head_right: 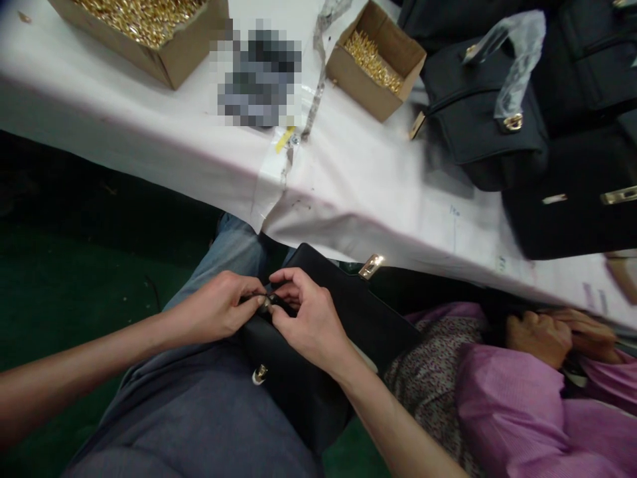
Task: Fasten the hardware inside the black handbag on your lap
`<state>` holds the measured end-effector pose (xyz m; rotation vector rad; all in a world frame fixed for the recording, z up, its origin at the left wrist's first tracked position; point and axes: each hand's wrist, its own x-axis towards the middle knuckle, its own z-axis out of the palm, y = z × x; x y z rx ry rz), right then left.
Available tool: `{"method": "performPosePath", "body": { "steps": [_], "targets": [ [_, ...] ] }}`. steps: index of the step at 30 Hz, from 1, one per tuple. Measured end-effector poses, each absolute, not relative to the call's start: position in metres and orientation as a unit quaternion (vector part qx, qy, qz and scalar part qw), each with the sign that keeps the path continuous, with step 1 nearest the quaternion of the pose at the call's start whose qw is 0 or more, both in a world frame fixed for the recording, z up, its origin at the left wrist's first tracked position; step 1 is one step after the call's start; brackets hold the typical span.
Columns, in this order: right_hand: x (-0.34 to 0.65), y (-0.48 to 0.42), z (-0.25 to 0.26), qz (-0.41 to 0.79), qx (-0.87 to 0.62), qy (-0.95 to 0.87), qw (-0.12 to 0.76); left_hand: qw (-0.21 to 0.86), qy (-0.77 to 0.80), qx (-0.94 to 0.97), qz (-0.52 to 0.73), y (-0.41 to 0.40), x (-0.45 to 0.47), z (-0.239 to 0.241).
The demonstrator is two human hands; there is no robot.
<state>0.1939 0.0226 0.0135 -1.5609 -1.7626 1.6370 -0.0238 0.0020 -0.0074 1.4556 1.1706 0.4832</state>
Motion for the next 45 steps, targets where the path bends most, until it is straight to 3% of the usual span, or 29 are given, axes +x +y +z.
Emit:
{"method": "performPosePath", "body": {
  "steps": [7,12,19,29,35,45],
  "targets": [
    [0.186,0.017,0.031,0.439,-0.574,-0.689,0.047,0.582,0.531,0.555,0.267,-0.015,-0.020,-0.018],
    [0.190,0.015,0.030,0.491,-0.568,-0.655,0.087,0.596,0.522,0.541,0.281,-0.019,-0.017,-0.021],
    [0.197,0.023,0.023,0.437,-0.539,-0.718,0.054,0.600,0.505,0.547,0.292,-0.018,-0.016,-0.032],
    [0.207,0.019,0.060,0.568,-0.566,-0.594,-0.062,0.621,0.499,0.515,0.318,-0.029,-0.012,-0.032],
    [0.199,0.017,0.050,0.614,-0.593,-0.520,-0.023,0.615,0.502,0.519,0.318,-0.028,-0.013,-0.031],
    [0.197,0.011,0.031,0.580,-0.633,-0.511,0.037,0.599,0.513,0.523,0.322,-0.029,-0.008,-0.037]
  ]
}}
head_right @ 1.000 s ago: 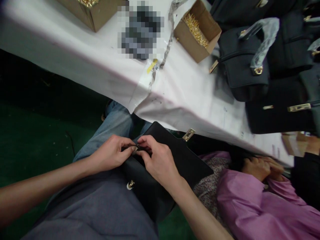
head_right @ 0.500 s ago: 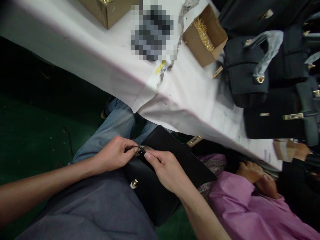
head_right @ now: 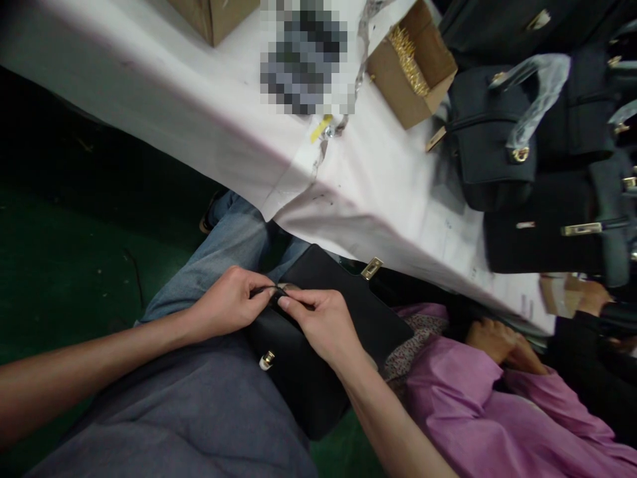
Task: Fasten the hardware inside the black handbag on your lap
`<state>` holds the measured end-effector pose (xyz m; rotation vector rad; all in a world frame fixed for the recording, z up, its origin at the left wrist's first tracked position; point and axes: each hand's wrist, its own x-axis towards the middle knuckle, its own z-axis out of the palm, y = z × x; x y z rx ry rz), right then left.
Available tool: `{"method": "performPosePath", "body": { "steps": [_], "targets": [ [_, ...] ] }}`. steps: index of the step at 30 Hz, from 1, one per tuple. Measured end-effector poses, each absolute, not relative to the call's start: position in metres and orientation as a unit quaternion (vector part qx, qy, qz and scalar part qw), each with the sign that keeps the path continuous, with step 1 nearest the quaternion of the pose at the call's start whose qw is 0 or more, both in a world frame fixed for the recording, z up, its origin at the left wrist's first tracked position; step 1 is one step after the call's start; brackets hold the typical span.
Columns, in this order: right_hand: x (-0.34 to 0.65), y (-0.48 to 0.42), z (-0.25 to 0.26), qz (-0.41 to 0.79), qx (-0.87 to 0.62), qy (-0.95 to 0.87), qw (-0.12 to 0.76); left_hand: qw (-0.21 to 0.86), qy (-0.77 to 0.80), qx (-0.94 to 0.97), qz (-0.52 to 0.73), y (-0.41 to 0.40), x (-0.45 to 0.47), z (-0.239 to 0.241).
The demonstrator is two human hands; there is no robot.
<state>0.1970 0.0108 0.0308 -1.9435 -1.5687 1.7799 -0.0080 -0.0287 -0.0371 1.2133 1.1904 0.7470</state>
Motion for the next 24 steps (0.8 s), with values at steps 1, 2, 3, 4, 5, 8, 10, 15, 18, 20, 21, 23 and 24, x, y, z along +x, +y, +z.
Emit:
{"method": "performPosePath", "body": {
  "steps": [1,2,3,4,5,8,10,15,18,20,21,23,24],
  "targets": [
    [0.197,0.010,0.029,0.574,-0.634,-0.517,0.040,0.599,0.513,0.524,0.322,-0.029,-0.008,-0.038],
    [0.197,0.010,0.029,0.568,-0.633,-0.524,0.042,0.599,0.511,0.525,0.322,-0.029,-0.008,-0.039],
    [0.196,0.009,0.028,0.563,-0.631,-0.531,0.043,0.600,0.509,0.527,0.321,-0.029,-0.008,-0.039],
    [0.195,0.009,0.028,0.559,-0.629,-0.538,0.042,0.600,0.506,0.530,0.321,-0.029,-0.009,-0.039],
    [0.194,0.008,0.028,0.556,-0.627,-0.544,0.041,0.600,0.504,0.533,0.320,-0.029,-0.009,-0.039],
    [0.189,0.007,0.028,0.548,-0.621,-0.559,0.043,0.603,0.500,0.535,0.317,-0.029,-0.011,-0.039],
    [0.186,0.007,0.028,0.543,-0.618,-0.567,0.047,0.609,0.498,0.532,0.314,-0.029,-0.012,-0.038],
    [0.181,0.006,0.029,0.526,-0.616,-0.585,0.043,0.625,0.486,0.525,0.312,-0.030,-0.014,-0.039],
    [0.181,0.004,0.029,0.516,-0.615,-0.595,0.040,0.637,0.473,0.524,0.309,-0.029,-0.017,-0.041],
    [0.181,0.003,0.027,0.512,-0.613,-0.600,0.041,0.646,0.461,0.525,0.306,-0.028,-0.019,-0.042],
    [0.181,0.002,0.026,0.510,-0.612,-0.603,0.041,0.653,0.455,0.524,0.304,-0.028,-0.020,-0.042],
    [0.182,0.000,0.024,0.499,-0.612,-0.612,0.042,0.668,0.443,0.517,0.299,-0.028,-0.022,-0.043],
    [0.182,-0.001,0.024,0.492,-0.612,-0.617,0.043,0.677,0.439,0.511,0.297,-0.028,-0.023,-0.043]
  ]
}}
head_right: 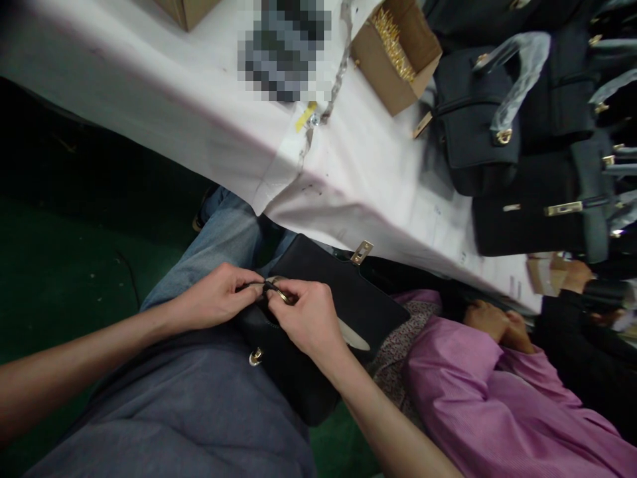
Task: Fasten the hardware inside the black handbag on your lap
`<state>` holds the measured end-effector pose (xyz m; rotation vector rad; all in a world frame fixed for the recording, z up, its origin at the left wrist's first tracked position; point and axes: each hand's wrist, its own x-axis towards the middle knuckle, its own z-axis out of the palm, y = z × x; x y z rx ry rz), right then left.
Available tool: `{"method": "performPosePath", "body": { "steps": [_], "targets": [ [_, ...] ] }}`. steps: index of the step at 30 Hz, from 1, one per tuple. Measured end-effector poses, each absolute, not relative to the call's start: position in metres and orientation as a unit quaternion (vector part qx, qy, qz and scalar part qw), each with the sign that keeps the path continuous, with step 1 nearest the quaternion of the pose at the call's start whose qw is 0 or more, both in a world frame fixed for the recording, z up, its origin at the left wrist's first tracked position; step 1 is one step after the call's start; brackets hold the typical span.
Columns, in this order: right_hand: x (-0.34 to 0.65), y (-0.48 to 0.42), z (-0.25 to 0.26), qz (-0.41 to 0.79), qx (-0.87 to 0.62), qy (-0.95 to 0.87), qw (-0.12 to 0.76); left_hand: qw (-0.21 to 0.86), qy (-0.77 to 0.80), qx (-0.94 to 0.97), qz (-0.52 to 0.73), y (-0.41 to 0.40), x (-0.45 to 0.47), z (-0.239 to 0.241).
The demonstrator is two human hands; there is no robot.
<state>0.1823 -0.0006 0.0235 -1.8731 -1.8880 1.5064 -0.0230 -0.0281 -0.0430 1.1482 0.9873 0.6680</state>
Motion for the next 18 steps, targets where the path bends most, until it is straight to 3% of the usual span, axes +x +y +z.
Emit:
{"method": "performPosePath", "body": {
  "steps": [18],
  "targets": [
    [0.186,-0.009,0.031,0.455,-0.626,-0.630,0.061,0.648,0.501,0.487,0.304,-0.029,-0.011,-0.032]
  ]
}}
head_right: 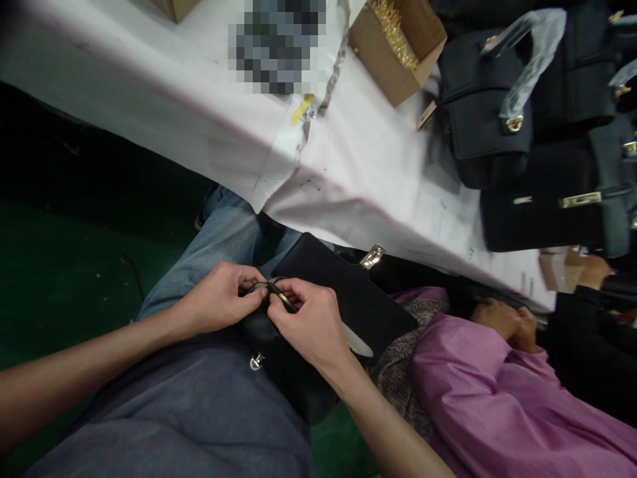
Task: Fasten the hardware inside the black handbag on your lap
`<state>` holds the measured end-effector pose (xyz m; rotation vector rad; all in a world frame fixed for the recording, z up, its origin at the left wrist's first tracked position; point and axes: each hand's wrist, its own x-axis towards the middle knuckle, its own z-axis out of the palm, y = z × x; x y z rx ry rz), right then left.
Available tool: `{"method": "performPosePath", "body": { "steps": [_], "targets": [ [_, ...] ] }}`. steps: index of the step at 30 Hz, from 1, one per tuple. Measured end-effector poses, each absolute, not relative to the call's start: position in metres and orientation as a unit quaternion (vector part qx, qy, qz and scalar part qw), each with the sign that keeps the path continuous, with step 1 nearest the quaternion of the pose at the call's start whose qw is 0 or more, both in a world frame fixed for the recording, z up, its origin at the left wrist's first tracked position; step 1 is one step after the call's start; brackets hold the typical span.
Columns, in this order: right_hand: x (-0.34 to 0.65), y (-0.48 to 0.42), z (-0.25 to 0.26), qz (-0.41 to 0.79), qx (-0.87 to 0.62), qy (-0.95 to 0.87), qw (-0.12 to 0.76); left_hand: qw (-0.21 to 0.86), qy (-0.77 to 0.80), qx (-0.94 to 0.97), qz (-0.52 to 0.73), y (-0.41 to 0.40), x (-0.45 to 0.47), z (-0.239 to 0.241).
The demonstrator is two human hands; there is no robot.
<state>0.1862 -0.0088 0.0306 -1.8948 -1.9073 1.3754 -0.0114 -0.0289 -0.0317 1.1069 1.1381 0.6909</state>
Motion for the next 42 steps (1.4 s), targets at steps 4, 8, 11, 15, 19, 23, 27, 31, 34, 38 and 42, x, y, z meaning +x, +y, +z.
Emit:
{"method": "performPosePath", "body": {
  "steps": [4,8,11,15,19,23,27,31,34,38,42],
  "targets": [
    [0.184,-0.005,0.032,0.460,-0.625,-0.630,0.032,0.656,0.494,0.487,0.297,-0.030,-0.013,-0.034],
    [0.182,0.000,0.031,0.455,-0.609,-0.650,-0.005,0.678,0.469,0.479,0.300,-0.031,-0.016,-0.037],
    [0.183,0.001,0.029,0.454,-0.595,-0.663,-0.014,0.686,0.464,0.475,0.299,-0.031,-0.017,-0.038],
    [0.184,0.000,0.027,0.461,-0.587,-0.665,-0.016,0.701,0.453,0.466,0.293,-0.030,-0.019,-0.038],
    [0.184,0.002,0.028,0.476,-0.576,-0.665,-0.012,0.722,0.436,0.458,0.281,-0.027,-0.023,-0.040],
    [0.186,0.005,0.030,0.512,-0.568,-0.644,-0.013,0.720,0.428,0.470,0.279,-0.027,-0.024,-0.043],
    [0.189,0.004,0.031,0.536,-0.589,-0.605,-0.004,0.689,0.453,0.481,0.296,-0.027,-0.018,-0.042],
    [0.189,0.002,0.035,0.484,-0.607,-0.630,0.011,0.678,0.462,0.487,0.300,-0.026,-0.016,-0.038],
    [0.191,0.003,0.037,0.500,-0.571,-0.651,-0.004,0.680,0.459,0.489,0.297,-0.027,-0.018,-0.034],
    [0.197,0.006,0.034,0.540,-0.543,-0.643,-0.003,0.682,0.443,0.496,0.305,-0.032,-0.019,-0.029],
    [0.200,0.009,0.031,0.581,-0.536,-0.612,0.004,0.662,0.449,0.515,0.309,-0.034,-0.018,-0.024]
  ]
}}
